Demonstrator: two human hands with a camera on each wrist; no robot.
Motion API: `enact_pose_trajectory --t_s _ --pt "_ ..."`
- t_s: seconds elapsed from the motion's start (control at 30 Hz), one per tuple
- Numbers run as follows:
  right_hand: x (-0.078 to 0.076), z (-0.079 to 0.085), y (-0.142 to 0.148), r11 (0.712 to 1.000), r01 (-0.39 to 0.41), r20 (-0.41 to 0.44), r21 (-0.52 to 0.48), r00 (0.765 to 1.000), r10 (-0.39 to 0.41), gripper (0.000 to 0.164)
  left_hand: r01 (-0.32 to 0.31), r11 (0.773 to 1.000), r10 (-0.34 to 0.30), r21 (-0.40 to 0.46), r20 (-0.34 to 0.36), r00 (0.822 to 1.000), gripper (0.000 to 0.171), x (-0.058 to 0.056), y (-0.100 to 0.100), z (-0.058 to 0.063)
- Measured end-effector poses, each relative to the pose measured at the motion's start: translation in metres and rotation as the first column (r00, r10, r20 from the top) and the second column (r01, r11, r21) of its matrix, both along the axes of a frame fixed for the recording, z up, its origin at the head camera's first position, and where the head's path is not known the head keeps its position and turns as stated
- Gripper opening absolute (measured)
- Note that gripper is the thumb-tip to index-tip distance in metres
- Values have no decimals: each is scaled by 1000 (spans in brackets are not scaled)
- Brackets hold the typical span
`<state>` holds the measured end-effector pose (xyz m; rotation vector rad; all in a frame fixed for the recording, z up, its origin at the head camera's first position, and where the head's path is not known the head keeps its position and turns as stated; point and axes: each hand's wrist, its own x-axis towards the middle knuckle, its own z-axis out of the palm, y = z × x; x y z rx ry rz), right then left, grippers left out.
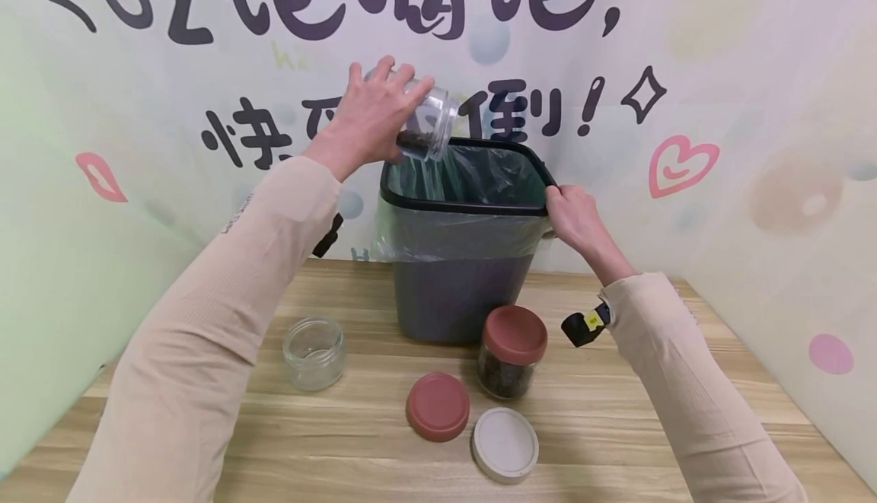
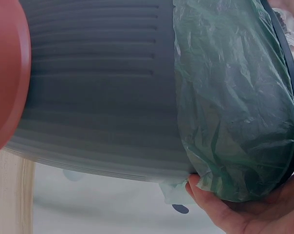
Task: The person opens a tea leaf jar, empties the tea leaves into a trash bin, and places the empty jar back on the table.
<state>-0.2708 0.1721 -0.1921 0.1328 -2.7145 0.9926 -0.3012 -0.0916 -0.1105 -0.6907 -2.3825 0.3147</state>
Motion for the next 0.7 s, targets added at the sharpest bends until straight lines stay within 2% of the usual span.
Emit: enact_pose_trajectory --t_s 0.13,0.4,0.5,0.6,0.7 --pt "0 0 0 1000 1 2 -1 1000 -1 46 16 1000 -16 -2 -16 1000 87 0 0 0" --pt "1 0 0 1000 -2 7 -4 1000 2 46 0 988 -23 -156 -149 989 83 -2 4 3" --pt "1 1 0 1000 -3 10 -12 1000 3 47 29 984 -61 -176 -178 982 72 -3 5 4" --pt "1 1 0 1000 -2 12 -11 1000 2 48 64 978 -109 -200 -224 969 58 -5 6 4" --pt "0 1 0 1000 1 7 -3 1000 -1 48 70 969 -134 -239 -262 956 53 -7 6 4"
